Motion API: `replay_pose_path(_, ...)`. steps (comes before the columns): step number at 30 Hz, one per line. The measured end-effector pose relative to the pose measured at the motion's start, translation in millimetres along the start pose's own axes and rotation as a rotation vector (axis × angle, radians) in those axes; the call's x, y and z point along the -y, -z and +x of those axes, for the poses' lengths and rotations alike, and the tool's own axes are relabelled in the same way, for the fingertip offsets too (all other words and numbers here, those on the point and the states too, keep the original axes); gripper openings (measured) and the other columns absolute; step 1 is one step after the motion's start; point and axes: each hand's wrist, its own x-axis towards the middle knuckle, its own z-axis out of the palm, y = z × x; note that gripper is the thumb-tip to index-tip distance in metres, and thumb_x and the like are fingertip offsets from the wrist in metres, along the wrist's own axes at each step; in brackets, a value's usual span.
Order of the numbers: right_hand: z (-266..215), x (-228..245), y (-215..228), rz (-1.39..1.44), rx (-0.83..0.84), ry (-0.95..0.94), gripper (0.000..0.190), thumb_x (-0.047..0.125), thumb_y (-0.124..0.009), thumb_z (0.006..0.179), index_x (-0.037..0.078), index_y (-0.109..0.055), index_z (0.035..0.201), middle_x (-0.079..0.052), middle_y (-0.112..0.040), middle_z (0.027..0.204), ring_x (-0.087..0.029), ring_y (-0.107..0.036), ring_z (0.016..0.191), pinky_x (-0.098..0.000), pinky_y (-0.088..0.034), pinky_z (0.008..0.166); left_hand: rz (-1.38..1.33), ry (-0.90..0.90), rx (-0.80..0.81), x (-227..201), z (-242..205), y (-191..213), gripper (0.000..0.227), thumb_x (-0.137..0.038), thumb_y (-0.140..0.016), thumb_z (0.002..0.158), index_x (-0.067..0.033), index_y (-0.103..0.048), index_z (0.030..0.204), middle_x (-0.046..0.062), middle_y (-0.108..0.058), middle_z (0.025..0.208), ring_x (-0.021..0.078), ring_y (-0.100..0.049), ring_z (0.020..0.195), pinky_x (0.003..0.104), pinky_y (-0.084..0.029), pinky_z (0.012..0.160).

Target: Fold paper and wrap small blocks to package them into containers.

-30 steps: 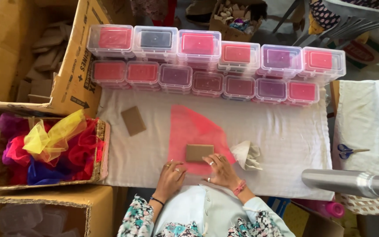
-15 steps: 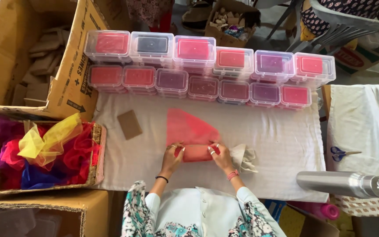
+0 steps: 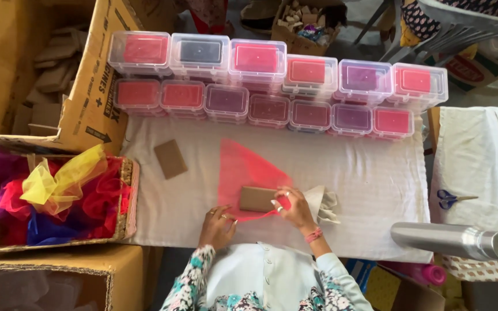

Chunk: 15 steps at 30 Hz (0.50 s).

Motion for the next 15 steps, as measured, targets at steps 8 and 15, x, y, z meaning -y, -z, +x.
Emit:
replay_pose_path(8, 19, 27, -31, -0.430, 0.259, 0.187, 0.080, 0.032, -0.090, 0.065, 0.008, -0.057, 0.134, -0.019, -0.057, 0.136, -0.036, -0.055, 0.123, -0.0476, -0.040, 0.104, 0.279, -0.270, 0.006, 3, -20, -8, 0.036, -0.021, -0.076, 0.079, -0.0047, -0.068, 0.110, 0.019, -0.060, 0.134, 0.0348, -0.052, 0.128, 0.051, -0.030, 0.115)
replay_pose_path(15, 17, 27, -31, -0.411, 0.321, 0.140, 0.079, 0.029, -0.087, 0.067, 0.011, -0.055, 0.137, -0.012, -0.059, 0.134, -0.032, -0.055, 0.126, -0.0458, -0.040, 0.108, 0.277, -0.317, 0.182, 12, -24, -24, 0.047, -0.022, -0.074, 0.083, -0.0114, -0.069, 0.129, 0.008, -0.063, 0.111, 0.0257, -0.057, 0.111, 0.053, -0.028, 0.119)
